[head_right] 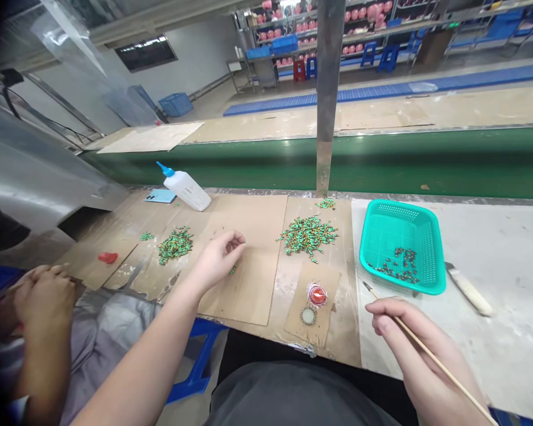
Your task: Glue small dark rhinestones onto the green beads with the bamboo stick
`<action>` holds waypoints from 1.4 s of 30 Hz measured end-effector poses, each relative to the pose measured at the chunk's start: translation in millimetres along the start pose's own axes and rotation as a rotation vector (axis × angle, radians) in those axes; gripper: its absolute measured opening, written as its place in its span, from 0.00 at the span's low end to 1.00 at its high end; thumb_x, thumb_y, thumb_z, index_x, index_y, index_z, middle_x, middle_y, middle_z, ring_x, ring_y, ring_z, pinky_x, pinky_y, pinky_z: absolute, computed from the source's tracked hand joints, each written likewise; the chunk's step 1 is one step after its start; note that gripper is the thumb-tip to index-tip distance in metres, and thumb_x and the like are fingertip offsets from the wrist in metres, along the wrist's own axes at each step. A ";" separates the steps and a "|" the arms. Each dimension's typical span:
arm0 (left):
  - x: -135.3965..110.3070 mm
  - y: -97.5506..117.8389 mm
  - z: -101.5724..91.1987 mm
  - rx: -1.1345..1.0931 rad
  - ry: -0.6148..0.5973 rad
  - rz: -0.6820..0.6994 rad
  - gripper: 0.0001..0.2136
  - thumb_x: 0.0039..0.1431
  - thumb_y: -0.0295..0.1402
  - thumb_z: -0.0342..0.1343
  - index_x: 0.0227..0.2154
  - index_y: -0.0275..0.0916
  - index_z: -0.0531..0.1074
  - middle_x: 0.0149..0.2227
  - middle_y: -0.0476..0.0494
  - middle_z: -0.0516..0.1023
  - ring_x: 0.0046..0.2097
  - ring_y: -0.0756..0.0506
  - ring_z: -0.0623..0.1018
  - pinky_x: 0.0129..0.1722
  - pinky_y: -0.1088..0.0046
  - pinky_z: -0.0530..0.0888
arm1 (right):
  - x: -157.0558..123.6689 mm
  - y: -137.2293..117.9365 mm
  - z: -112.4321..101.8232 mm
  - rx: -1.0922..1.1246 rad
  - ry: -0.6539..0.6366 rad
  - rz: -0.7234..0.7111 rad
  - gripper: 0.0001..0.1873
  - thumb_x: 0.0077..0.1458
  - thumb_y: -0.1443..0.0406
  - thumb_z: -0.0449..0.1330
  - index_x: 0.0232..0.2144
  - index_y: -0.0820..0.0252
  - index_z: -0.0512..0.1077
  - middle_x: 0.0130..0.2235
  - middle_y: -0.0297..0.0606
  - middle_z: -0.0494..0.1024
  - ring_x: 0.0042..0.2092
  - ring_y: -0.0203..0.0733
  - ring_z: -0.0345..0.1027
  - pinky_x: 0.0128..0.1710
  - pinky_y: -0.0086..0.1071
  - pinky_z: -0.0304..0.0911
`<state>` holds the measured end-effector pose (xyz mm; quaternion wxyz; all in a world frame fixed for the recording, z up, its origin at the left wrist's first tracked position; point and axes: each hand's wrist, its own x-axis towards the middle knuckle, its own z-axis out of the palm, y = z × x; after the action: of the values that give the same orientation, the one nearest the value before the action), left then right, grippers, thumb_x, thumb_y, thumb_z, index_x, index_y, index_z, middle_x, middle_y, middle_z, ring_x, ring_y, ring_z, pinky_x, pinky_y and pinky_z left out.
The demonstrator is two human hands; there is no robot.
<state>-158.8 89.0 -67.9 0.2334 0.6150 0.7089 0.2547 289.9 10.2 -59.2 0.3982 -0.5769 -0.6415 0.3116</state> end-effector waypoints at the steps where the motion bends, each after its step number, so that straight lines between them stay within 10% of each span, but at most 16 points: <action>1: -3.9 1.1 3.7 -0.056 0.018 -0.008 0.15 0.80 0.42 0.70 0.61 0.40 0.83 0.61 0.37 0.88 0.54 0.36 0.89 0.55 0.50 0.90 | -1.4 2.0 1.5 0.009 0.001 0.029 0.29 0.71 0.35 0.69 0.38 0.50 0.91 0.36 0.42 0.92 0.37 0.53 0.90 0.33 0.32 0.87; 9: -38.7 25.2 18.2 -0.531 0.083 -0.091 0.13 0.76 0.43 0.74 0.51 0.38 0.87 0.49 0.41 0.92 0.49 0.38 0.91 0.53 0.51 0.90 | 3.8 -13.0 14.1 0.199 -0.024 0.137 0.23 0.69 0.41 0.75 0.39 0.52 0.89 0.33 0.40 0.89 0.36 0.50 0.89 0.37 0.32 0.88; 16: -77.0 71.6 24.0 -0.897 -0.088 -0.208 0.29 0.55 0.57 0.86 0.50 0.42 0.94 0.34 0.37 0.96 0.39 0.35 0.95 0.43 0.59 0.94 | 10.5 -20.8 23.8 0.427 -0.077 0.042 0.16 0.79 0.46 0.72 0.49 0.47 0.92 0.37 0.37 0.91 0.39 0.44 0.88 0.45 0.32 0.87; 21: -95.3 88.6 33.7 -0.962 -0.160 -0.262 0.21 0.49 0.54 0.89 0.33 0.45 0.94 0.30 0.40 0.95 0.33 0.39 0.94 0.39 0.68 0.93 | 18.1 -7.0 30.1 0.523 -0.022 -0.002 0.14 0.75 0.48 0.76 0.48 0.47 0.95 0.39 0.40 0.91 0.46 0.46 0.87 0.48 0.34 0.85; 29: -109.6 91.4 53.5 -0.931 -0.251 -0.259 0.12 0.55 0.45 0.88 0.31 0.46 0.93 0.28 0.45 0.91 0.31 0.45 0.89 0.35 0.77 0.88 | 32.4 15.2 58.6 0.578 -0.018 0.173 0.25 0.66 0.40 0.79 0.38 0.54 0.86 0.36 0.39 0.90 0.36 0.47 0.88 0.43 0.43 0.89; 42: -109.5 83.3 59.5 -0.943 -0.223 -0.323 0.20 0.54 0.57 0.85 0.34 0.46 0.91 0.30 0.47 0.82 0.33 0.45 0.76 0.31 0.78 0.79 | 31.4 18.2 71.4 0.644 -0.057 0.268 0.29 0.59 0.38 0.83 0.38 0.55 0.86 0.37 0.41 0.91 0.39 0.48 0.90 0.45 0.42 0.88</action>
<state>-43.0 -5.6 -57.2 0.5962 0.3486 0.5736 0.4404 236.2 48.1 -105.0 0.4971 -0.4918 -0.4396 0.5637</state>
